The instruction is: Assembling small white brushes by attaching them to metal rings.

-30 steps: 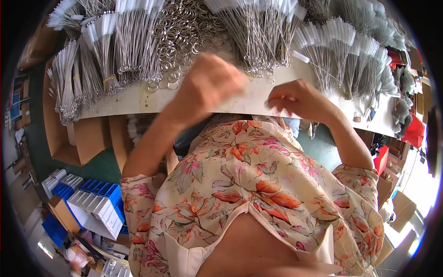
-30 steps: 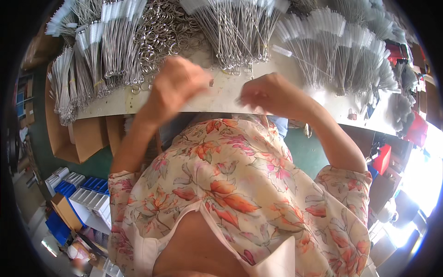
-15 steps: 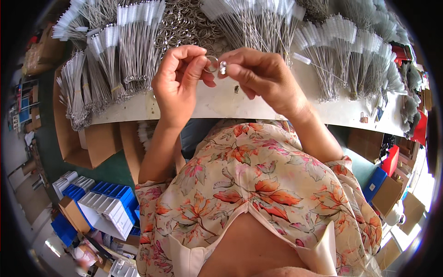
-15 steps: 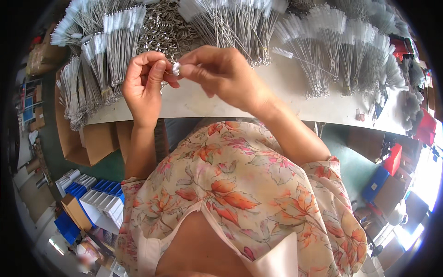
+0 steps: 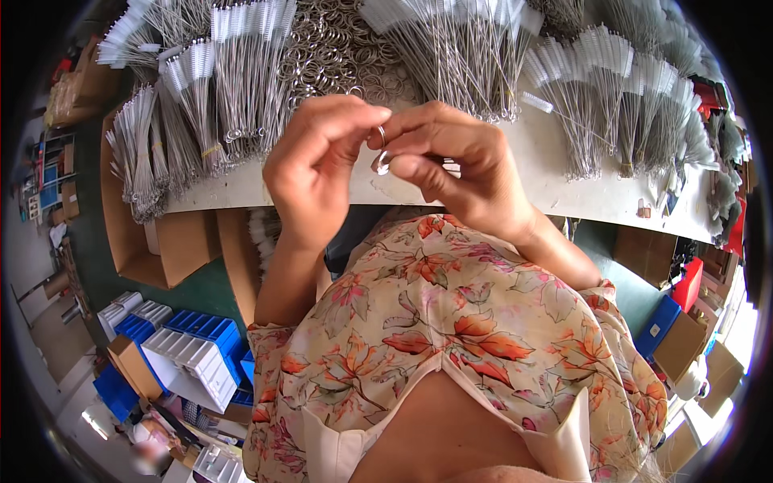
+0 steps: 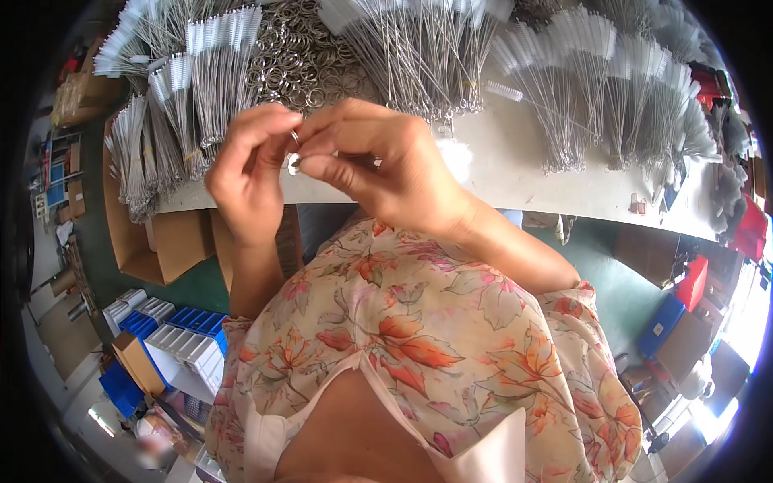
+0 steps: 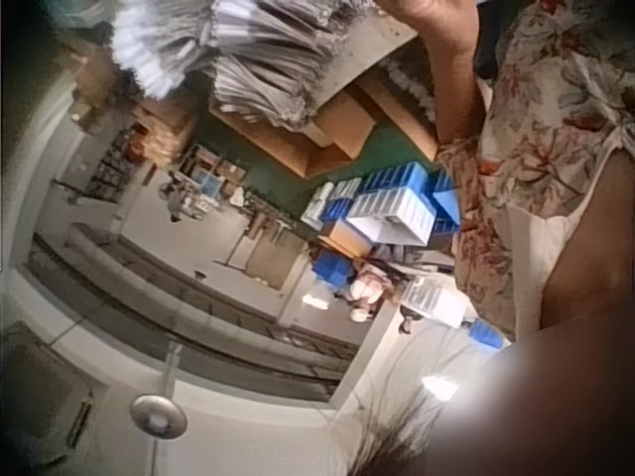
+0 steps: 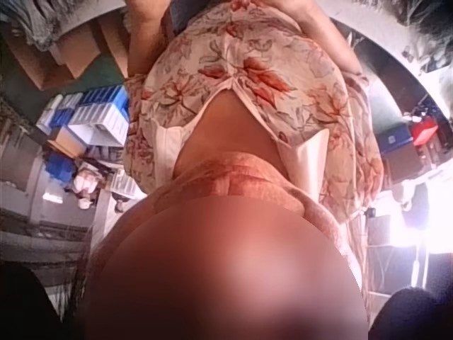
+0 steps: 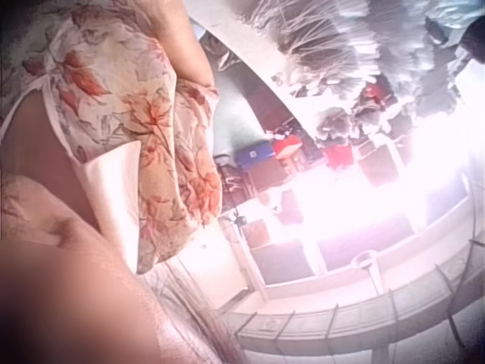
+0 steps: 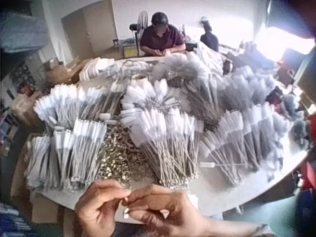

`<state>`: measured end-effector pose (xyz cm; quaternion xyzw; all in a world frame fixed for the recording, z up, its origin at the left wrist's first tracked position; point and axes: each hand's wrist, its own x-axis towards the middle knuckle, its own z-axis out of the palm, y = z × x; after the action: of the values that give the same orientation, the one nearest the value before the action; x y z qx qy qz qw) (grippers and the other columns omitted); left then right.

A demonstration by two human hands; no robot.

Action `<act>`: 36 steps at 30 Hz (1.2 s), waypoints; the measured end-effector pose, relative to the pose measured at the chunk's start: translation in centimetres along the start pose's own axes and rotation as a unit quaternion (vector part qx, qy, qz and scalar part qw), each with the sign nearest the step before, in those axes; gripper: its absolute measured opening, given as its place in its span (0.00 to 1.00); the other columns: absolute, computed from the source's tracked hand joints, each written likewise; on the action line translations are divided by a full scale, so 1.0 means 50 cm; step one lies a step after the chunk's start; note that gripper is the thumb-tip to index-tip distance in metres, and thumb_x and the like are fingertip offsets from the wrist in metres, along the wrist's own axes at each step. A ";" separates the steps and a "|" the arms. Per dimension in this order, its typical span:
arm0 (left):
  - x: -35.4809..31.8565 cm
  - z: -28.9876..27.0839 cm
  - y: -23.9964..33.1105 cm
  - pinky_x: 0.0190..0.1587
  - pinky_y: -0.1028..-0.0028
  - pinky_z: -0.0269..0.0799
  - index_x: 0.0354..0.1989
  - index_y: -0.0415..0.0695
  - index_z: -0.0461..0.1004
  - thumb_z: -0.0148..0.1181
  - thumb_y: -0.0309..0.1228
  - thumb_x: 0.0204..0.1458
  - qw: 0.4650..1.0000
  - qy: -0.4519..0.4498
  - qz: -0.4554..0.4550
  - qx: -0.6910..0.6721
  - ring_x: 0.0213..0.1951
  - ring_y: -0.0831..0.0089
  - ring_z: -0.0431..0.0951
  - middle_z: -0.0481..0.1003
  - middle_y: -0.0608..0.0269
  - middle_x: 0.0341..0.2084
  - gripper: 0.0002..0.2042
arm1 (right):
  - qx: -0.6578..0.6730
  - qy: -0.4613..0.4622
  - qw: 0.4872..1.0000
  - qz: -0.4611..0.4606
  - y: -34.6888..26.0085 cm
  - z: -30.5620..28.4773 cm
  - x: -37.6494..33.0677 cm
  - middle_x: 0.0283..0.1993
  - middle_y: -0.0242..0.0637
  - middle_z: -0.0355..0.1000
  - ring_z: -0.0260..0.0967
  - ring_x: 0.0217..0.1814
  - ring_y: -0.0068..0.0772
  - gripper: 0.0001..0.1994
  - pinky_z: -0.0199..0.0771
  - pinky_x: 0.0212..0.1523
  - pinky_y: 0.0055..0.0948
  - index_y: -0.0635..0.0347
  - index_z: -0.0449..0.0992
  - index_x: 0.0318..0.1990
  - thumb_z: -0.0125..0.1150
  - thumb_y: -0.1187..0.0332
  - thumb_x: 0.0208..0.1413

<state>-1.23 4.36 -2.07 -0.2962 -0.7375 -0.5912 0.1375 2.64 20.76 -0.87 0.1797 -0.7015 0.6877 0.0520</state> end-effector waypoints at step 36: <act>0.016 -0.029 0.044 0.37 0.79 0.75 0.40 0.32 0.74 0.57 0.14 0.41 0.998 -0.015 -0.032 -0.048 0.33 0.73 0.77 0.75 0.52 0.36 0.14 | 0.225 -0.009 0.943 0.246 -0.039 -0.009 0.042 0.23 0.27 0.69 0.60 0.19 0.13 0.08 0.60 0.19 0.13 0.64 0.76 0.33 0.61 0.68 0.51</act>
<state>-0.76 3.47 0.49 -0.2880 -0.7190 -0.6256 0.0932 1.22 20.85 1.67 0.0148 -0.5511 0.8175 -0.1663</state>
